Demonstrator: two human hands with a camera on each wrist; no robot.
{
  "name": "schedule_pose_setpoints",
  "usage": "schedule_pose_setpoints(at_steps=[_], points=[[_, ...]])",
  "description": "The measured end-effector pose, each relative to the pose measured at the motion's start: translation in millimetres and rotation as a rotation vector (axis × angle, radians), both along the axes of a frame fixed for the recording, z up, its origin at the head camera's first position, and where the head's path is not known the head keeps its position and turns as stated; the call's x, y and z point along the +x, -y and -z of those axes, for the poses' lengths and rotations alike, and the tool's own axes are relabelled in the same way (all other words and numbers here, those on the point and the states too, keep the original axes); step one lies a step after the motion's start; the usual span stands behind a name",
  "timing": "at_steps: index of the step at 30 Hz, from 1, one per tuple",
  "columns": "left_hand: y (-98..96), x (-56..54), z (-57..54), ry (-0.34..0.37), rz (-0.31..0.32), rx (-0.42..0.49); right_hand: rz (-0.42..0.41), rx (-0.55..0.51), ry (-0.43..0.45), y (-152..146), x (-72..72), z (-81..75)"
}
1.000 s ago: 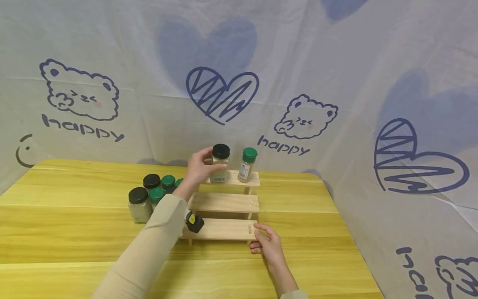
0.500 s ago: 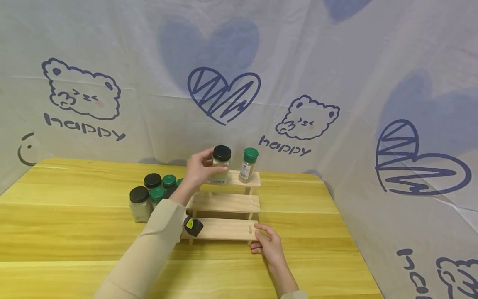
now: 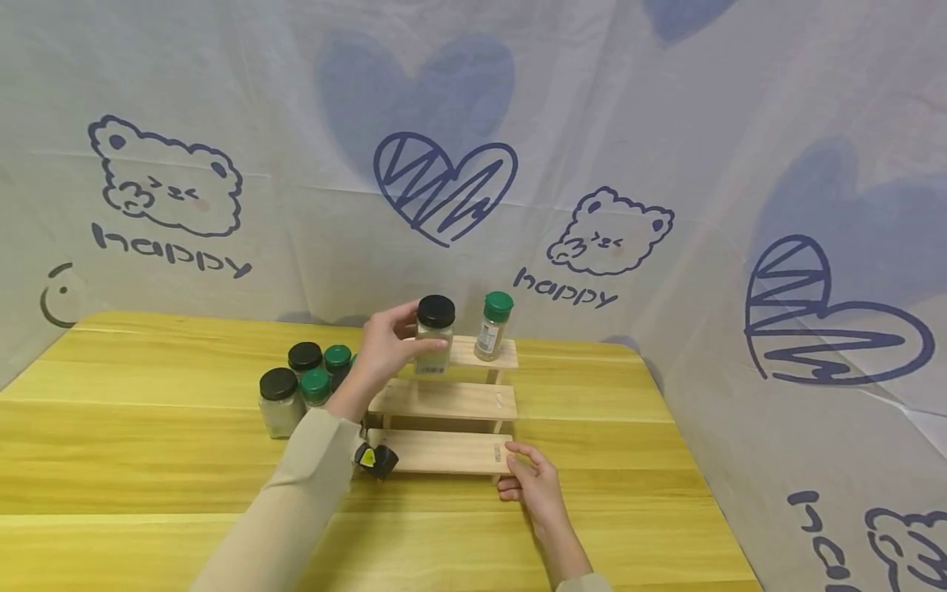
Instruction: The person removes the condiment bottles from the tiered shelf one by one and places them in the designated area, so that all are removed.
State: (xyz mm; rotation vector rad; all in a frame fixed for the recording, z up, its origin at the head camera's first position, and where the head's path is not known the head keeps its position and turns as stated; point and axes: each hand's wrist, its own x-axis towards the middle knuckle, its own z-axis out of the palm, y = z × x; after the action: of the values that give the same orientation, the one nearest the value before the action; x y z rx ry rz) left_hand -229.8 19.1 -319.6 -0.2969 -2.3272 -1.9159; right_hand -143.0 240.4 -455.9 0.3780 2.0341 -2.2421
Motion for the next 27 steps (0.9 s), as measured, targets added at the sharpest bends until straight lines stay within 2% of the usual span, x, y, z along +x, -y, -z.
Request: schedule_pose_setpoints(at_steps=[9, 14, 20, 27], points=[[4.3, 15.2, -2.2, -0.023, 0.038, 0.031, 0.008, -0.005, 0.002, 0.7, -0.5, -0.5], [6.4, 23.3, 0.0, -0.051, 0.062, 0.037, 0.002, 0.0, 0.001, -0.4, 0.0, 0.3], [9.8, 32.1, 2.4, -0.085, 0.06, 0.024, -0.012, 0.007, -0.007, -0.7, -0.3, 0.6], [11.9, 45.3, 3.5, -0.061, 0.072, 0.03, -0.01, 0.009, -0.002, -0.7, 0.0, -0.5]])
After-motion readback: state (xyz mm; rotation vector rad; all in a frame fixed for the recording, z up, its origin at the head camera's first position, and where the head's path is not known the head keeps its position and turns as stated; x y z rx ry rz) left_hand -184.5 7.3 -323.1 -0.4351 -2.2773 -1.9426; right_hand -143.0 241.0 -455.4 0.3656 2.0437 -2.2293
